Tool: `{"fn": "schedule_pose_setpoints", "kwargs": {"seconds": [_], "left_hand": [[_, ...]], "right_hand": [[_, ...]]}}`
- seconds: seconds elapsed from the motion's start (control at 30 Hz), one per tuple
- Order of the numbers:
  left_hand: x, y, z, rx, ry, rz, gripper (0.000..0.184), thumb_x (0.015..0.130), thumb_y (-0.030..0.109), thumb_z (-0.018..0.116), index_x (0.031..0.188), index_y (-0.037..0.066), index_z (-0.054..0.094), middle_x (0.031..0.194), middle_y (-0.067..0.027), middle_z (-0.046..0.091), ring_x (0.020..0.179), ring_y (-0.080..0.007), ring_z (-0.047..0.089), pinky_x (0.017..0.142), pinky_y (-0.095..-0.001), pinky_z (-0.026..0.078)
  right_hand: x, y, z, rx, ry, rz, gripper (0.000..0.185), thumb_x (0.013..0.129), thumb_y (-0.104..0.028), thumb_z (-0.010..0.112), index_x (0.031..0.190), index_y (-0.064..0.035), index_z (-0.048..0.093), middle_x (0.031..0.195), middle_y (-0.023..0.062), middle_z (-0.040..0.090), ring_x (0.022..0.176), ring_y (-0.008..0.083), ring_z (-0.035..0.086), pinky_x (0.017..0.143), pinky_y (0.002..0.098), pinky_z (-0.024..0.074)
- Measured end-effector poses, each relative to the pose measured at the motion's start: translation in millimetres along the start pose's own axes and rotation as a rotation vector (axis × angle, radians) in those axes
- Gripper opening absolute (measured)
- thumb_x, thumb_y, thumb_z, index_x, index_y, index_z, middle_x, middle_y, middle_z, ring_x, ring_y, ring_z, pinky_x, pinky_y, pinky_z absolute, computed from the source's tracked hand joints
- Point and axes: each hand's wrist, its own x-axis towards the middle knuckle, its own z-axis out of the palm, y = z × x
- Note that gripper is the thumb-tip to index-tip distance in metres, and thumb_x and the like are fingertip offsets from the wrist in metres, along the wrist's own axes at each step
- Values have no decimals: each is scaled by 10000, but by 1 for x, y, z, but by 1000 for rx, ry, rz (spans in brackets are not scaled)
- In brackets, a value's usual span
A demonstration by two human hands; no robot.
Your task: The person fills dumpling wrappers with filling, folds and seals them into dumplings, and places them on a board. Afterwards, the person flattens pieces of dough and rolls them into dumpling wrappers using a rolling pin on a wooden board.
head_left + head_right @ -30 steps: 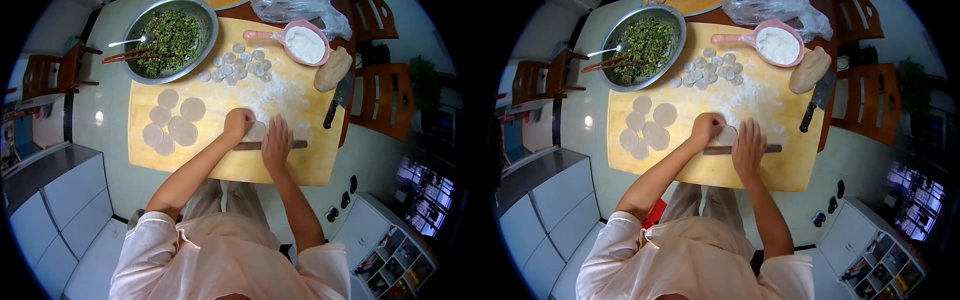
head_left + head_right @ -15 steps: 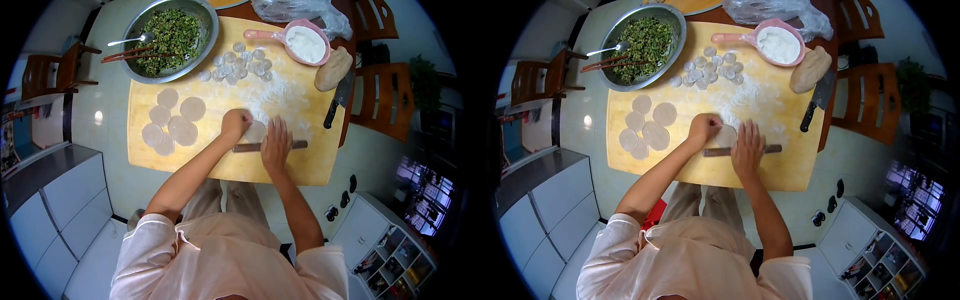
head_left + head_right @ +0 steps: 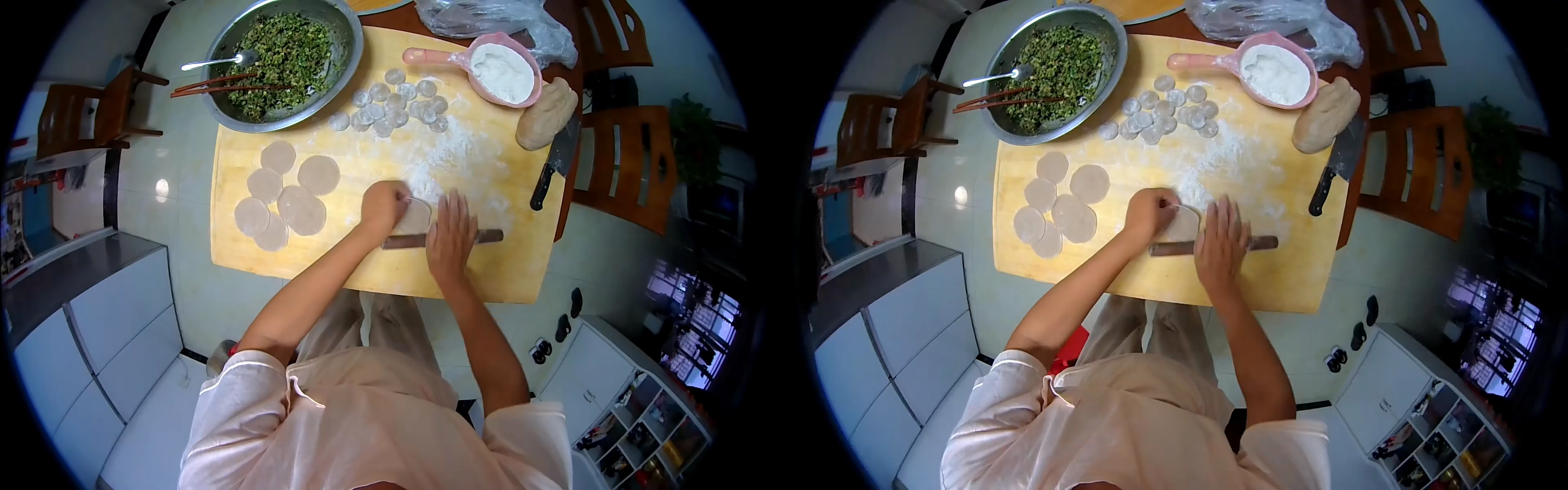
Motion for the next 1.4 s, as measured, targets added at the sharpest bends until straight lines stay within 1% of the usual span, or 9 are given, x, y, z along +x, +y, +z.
{"fn": "schedule_pose_setpoints", "kwargs": {"seconds": [0.07, 0.27, 0.47, 0.6, 0.83, 0.93, 1.03, 1.17, 1.4], "left_hand": [[1, -24, 1, -248, -118, -202, 119, 703, 41, 712, 816, 62, 679, 709, -96, 652, 656, -220, 627, 629, -338, 483], [-2, 17, 0, 303, -26, 140, 76, 710, 89, 675, 781, 64, 667, 738, -145, 656, 692, -315, 629, 652, -380, 492], [7, 5, -4, 195, -3, 90, 77, 722, 124, 651, 760, 64, 680, 749, -166, 654, 705, -351, 625, 642, -400, 490], [-5, -28, -9, -308, -109, -193, 22, 789, 67, 666, 797, 47, 671, 638, -26, 592, 603, -101, 531, 570, -282, 439], [3, 12, -8, 365, -65, 151, 83, 720, 99, 648, 782, 54, 682, 786, -185, 654, 745, -385, 617, 676, -446, 485], [4, 12, -12, 389, -70, 141, 78, 737, 104, 635, 759, 48, 685, 762, -183, 653, 727, -378, 619, 661, -437, 489], [-9, -11, -10, -78, 101, 32, 52, 741, 84, 681, 733, 40, 655, 656, -111, 624, 597, -229, 608, 602, -341, 482], [-10, -40, -6, -274, -142, -95, 129, 723, 20, 725, 823, 55, 652, 684, -3, 598, 625, -88, 553, 603, -276, 460], [11, 9, -13, 331, -44, 94, 74, 743, 138, 683, 766, 68, 690, 738, -157, 654, 703, -350, 627, 647, -416, 486]], "right_hand": [[-20, 1, -3, -39, -15, -21, 584, 864, -175, 579, 1411, -59, 410, 1520, 151, 317, 1392, 331, 309, 1085, 569, 268], [91, -11, 9, -11, 62, 47, 521, 902, -190, 562, 1382, -33, 434, 1508, 154, 337, 1390, 333, 314, 1085, 552, 287], [22, -11, -6, 2, 36, -2, 525, 904, -189, 566, 1384, -26, 430, 1513, 160, 328, 1389, 332, 318, 1091, 545, 278], [-11, -5, -5, -66, 21, -54, 531, 890, -167, 568, 1386, -35, 433, 1505, 168, 336, 1377, 340, 334, 1080, 545, 286], [91, -14, 10, -8, 91, 37, 535, 890, -165, 566, 1393, -44, 426, 1505, 165, 332, 1379, 339, 326, 1075, 543, 298], [42, -11, 7, 23, 114, -12, 544, 882, -169, 576, 1392, -51, 426, 1511, 165, 322, 1379, 346, 321, 1077, 555, 290], [-24, -8, -6, -49, -4, -13, 576, 855, -168, 604, 1392, -58, 428, 1507, 168, 329, 1375, 355, 325, 1072, 565, 282], [9, -9, 3, -51, -6, -23, 569, 857, -179, 608, 1385, -55, 439, 1501, 167, 343, 1369, 347, 336, 1069, 546, 295], [81, -12, 15, -25, 110, 3, 574, 882, -274, 608, 1380, -41, 445, 1513, 164, 328, 1366, 339, 341, 1074, 537, 297]]}}
